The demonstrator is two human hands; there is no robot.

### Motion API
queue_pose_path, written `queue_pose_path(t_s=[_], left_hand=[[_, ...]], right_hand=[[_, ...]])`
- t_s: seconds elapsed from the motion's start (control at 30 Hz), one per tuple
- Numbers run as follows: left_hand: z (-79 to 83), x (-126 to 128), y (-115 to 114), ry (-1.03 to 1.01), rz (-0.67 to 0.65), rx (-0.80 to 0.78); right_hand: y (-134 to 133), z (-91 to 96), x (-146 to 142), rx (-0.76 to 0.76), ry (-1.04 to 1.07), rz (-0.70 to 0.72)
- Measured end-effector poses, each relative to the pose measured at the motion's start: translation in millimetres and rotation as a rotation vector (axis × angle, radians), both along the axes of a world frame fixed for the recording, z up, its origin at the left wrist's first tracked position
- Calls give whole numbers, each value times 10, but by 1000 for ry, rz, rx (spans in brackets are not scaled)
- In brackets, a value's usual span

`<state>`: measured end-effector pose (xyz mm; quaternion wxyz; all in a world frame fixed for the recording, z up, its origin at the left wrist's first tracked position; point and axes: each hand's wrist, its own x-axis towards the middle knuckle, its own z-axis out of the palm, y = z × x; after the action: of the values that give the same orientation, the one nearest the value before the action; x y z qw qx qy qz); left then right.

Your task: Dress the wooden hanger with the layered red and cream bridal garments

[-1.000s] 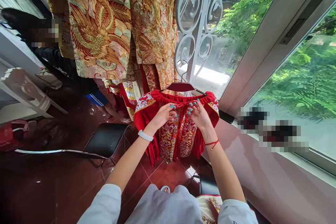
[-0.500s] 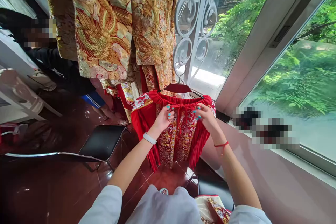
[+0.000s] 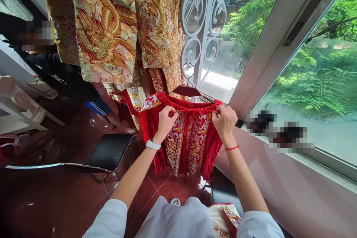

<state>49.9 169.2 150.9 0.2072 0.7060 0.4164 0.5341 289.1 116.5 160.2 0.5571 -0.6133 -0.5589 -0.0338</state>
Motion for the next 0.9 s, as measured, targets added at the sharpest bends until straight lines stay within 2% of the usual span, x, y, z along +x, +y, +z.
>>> queue_pose_path(t_s=[0.07, 0.1, 0.17, 0.23, 0.33, 0.37, 0.43, 0.5, 0.57, 0.7, 0.83, 0.9], left_hand=[[-5, 4, -37, 133, 52, 61], [-15, -13, -56, 187, 61, 79], [-39, -118, -67, 231, 71, 115], [-43, -331, -6, 207, 135, 179], [14, -774, 260, 203, 264, 224], [43, -918, 385, 225, 248, 197], [96, -1144, 645, 251, 89, 91], [122, -1270, 866, 208, -75, -22], [121, -1315, 1015, 116, -139, -110], [120, -1290, 1133, -20, -97, -253], [191, -1212, 1134, -11, -80, -245], [221, -1185, 1088, 29, -87, -230]], right_hand=[[-44, -5, 28, 11, -85, -118], [-75, -16, 49, 10, -115, -106], [-144, -63, 120, 14, -103, 47], [-197, -130, 242, 51, -16, 170], [-169, -219, 466, 38, 73, 143], [-122, -237, 530, -19, 82, 172], [19, -257, 618, -136, 131, 286], [185, -266, 652, -147, 252, 350], [330, -271, 653, -84, 380, 323], [515, -232, 659, -31, 443, 253], [635, -94, 746, 21, 341, 174], [638, -47, 824, -5, 335, 192]])
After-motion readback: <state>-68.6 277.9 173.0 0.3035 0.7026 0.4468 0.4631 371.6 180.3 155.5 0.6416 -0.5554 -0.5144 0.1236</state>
